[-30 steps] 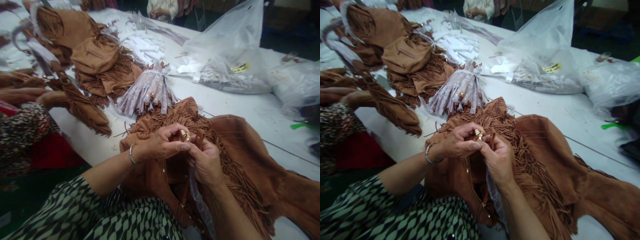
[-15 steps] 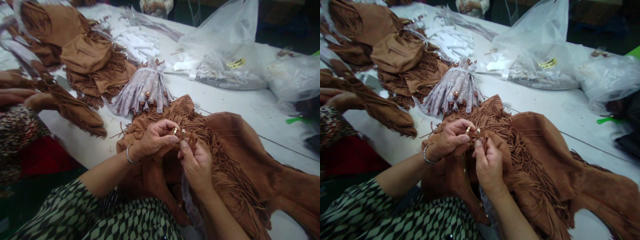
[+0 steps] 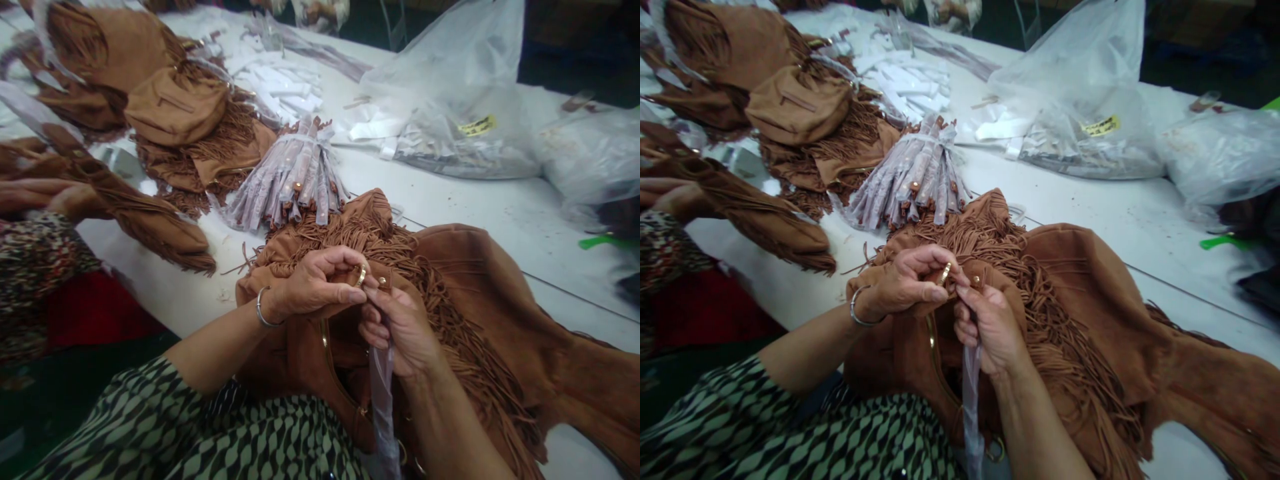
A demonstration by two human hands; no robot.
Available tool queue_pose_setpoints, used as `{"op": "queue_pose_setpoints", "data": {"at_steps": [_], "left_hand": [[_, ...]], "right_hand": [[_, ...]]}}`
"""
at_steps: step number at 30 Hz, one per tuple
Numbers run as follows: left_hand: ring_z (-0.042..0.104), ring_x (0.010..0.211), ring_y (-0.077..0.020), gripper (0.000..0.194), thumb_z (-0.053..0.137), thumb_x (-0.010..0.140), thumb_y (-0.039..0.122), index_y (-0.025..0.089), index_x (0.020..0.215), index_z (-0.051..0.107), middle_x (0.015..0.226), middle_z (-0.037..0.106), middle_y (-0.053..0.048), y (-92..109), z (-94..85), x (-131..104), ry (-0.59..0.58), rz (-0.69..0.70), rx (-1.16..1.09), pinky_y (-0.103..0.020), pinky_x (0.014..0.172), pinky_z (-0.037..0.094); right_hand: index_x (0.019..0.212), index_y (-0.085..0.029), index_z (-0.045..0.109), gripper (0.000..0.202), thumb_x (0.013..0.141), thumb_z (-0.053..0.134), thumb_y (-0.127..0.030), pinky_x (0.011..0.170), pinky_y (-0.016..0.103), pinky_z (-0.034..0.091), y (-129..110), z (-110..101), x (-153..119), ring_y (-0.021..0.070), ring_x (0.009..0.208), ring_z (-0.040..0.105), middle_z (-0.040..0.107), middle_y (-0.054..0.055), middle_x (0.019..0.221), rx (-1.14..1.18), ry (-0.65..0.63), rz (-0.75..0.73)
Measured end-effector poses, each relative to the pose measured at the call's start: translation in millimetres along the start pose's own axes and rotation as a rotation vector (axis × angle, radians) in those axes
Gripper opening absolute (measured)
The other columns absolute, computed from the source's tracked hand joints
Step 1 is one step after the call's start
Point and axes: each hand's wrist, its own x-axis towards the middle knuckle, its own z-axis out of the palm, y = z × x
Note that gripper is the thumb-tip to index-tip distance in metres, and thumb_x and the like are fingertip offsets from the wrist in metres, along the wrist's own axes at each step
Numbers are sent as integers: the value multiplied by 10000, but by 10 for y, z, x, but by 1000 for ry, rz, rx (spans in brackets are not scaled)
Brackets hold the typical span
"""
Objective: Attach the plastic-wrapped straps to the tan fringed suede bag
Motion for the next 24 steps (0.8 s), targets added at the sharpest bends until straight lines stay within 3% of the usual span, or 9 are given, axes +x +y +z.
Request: {"op": "queue_pose_setpoints", "data": {"at_steps": [4,8,11,16,19,22,24], "left_hand": [[576,714,-96,306,693,771,315,116,958,557,819,629,-42,-19,17,10,-25,52,179,-183,635,444],[537,642,-80,362,628,814,416,129,1018,542,808,615,-22,-40,7,30,-98,142,633,-183,584,411],[561,639,-94,384,568,849,442,132,1072,525,808,633,-23,-52,15,47,-184,177,860,-201,594,416],[621,751,-137,410,541,853,483,138,1076,543,844,660,-46,-68,55,44,-197,211,949,-229,672,454],[616,751,-133,366,518,873,456,132,1037,564,826,660,-41,-68,66,31,-202,215,980,-230,679,452],[603,708,-123,306,543,868,412,134,989,585,783,657,-23,-94,75,26,-237,243,1017,-230,663,435],[606,716,-126,315,559,859,414,136,1005,585,788,660,-22,-125,84,29,-239,271,1021,-233,659,425]], "right_hand": [[772,-187,485,386,611,779,-380,294,104,182,41,-41,12,4,318,245,457,-92,447,-47,36,12],[732,-177,482,417,625,756,-473,299,128,162,69,-101,-53,10,314,263,479,-77,472,-259,160,-44],[669,-161,503,427,700,667,-554,320,157,160,83,-181,-119,17,334,256,459,-58,471,-431,181,-86],[598,-163,501,477,760,574,-606,351,196,156,73,-307,-203,40,377,250,368,-54,458,-668,143,-161],[577,-166,498,533,805,463,-646,363,218,178,19,-375,-294,58,401,278,390,-28,491,-775,146,-228],[688,-158,593,585,842,347,-666,405,232,247,-46,-405,-387,84,438,352,457,-1,525,-810,178,-243],[748,-160,618,560,846,365,-650,424,229,264,-66,-394,-413,89,453,361,450,-9,521,-794,217,-241]]}}
